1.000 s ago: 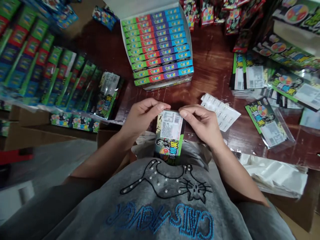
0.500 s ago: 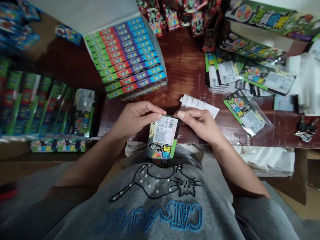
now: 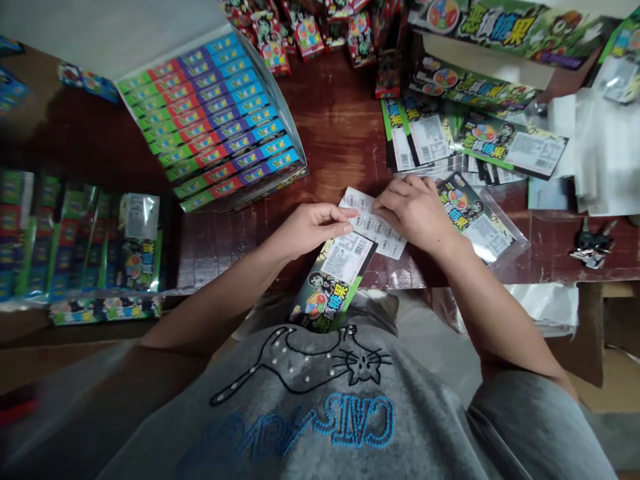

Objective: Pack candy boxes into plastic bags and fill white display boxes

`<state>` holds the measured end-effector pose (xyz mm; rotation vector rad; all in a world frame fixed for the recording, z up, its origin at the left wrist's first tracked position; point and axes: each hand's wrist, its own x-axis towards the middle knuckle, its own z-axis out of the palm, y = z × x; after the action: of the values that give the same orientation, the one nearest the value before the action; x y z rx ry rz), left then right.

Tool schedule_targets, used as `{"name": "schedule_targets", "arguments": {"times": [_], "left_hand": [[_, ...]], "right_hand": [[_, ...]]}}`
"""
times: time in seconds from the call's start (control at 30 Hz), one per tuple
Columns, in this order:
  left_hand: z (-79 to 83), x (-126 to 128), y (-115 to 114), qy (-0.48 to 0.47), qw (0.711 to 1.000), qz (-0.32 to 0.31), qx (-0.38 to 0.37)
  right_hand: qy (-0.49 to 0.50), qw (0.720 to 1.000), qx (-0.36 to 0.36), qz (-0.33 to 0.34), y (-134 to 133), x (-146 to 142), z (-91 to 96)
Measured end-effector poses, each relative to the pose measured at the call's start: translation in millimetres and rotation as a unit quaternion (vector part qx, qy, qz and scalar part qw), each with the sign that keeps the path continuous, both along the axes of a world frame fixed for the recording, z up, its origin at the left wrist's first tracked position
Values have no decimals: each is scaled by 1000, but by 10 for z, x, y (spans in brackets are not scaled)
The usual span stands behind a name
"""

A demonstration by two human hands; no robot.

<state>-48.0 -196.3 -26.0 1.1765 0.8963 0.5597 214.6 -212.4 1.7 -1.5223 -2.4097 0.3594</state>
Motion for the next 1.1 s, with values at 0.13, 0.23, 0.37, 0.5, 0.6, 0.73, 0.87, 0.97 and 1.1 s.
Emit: {"name": "schedule_targets", "arguments": {"times": [0.13, 0.23, 0.37, 0.5, 0.6, 0.73, 0.87, 0.97, 1.1], "left_hand": [[21, -26, 3, 17, 1000, 4, 19], [124, -84, 11, 24, 999, -12, 46], [336, -154, 8, -10, 995, -69, 78], [495, -195, -25, -17, 991, -78, 106], [550, -253, -55, -18, 989, -75, 129], [558, -348, -98, -27, 989, -64, 133], [551, -403, -146, -51, 988, -56, 137], [602, -492, -142, -37, 989, 9, 146], [777, -781, -115, -104, 924, 295, 221]], "right_hand": [[108, 993, -33, 45, -118, -21, 219], [315, 940, -128, 17, -154, -71, 417], [478, 814, -331, -14, -77, -229, 507], [482, 774, -410, 16, 2, -388, 402], [439, 842, -314, 22, -78, -474, 358], [293, 955, -52, 19, -327, -601, 417], [190, 982, 9, 18, -469, -739, 461], [229, 973, -26, 23, -480, -749, 440], [398, 914, 29, -74, -593, -648, 310]]}}
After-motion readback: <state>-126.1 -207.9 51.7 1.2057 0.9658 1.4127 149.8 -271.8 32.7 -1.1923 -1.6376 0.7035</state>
